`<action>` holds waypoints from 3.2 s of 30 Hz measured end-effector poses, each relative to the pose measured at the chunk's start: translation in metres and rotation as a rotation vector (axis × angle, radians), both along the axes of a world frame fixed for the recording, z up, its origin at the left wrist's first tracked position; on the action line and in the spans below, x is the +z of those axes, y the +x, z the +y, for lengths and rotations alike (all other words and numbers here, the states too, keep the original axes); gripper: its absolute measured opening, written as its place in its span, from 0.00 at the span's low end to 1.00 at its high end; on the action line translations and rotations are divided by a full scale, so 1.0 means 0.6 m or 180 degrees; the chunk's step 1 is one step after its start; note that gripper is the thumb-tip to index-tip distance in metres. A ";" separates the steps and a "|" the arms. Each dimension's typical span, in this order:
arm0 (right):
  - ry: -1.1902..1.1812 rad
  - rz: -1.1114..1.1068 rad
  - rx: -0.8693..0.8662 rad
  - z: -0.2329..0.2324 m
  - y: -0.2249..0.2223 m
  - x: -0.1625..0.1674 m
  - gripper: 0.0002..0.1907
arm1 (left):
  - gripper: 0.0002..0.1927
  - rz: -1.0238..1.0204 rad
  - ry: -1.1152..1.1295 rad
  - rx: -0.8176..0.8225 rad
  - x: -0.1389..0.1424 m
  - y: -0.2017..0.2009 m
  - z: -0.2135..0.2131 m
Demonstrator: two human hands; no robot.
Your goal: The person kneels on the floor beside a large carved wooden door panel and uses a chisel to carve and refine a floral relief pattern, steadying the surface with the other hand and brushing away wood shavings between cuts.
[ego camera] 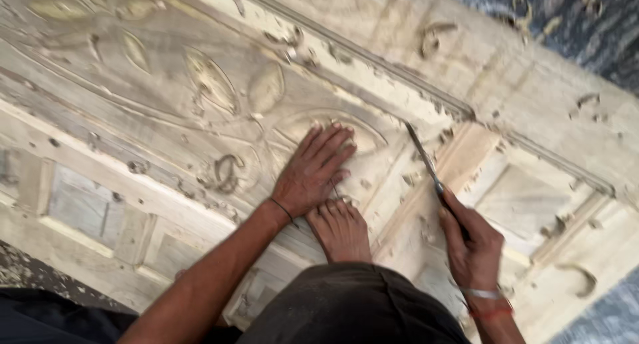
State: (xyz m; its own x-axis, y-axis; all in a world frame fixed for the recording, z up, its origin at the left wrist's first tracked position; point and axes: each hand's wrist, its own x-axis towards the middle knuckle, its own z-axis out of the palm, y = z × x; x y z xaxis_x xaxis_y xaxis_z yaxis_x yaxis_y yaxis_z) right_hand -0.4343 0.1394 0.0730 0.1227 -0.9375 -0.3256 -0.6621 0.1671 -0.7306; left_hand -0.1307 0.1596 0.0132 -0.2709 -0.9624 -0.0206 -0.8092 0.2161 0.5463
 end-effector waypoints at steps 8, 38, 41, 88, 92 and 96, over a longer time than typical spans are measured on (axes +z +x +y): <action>0.0099 0.0327 0.0028 0.002 0.005 -0.003 0.18 | 0.24 -0.0096 -0.0050 0.0030 0.010 0.011 -0.002; -0.0449 -0.0117 0.0224 0.000 -0.001 -0.015 0.17 | 0.23 -0.0733 -0.0286 -0.0084 -0.005 0.042 -0.008; -0.0229 0.0113 0.0212 0.002 -0.002 -0.028 0.16 | 0.24 -0.0840 -0.0304 -0.0075 -0.009 0.043 -0.008; -0.0224 -0.0089 0.0051 -0.004 0.038 0.003 0.17 | 0.24 -0.0775 -0.0122 -0.0018 -0.012 0.049 0.000; -0.0060 -0.0057 -0.0008 0.000 0.035 -0.004 0.17 | 0.23 -0.0762 -0.0159 -0.0029 -0.015 0.049 0.000; -0.0357 -0.0272 0.0095 0.004 0.037 -0.007 0.16 | 0.23 -0.0812 -0.0178 -0.0015 -0.016 0.051 0.000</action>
State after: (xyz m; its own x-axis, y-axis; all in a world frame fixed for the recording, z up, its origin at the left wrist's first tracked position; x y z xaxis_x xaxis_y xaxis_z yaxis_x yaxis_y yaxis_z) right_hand -0.4122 0.1416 0.0689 0.1739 -0.9629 -0.2062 -0.6001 0.0624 -0.7975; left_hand -0.1002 0.1595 0.0039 -0.2683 -0.9627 -0.0356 -0.9182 0.2444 0.3117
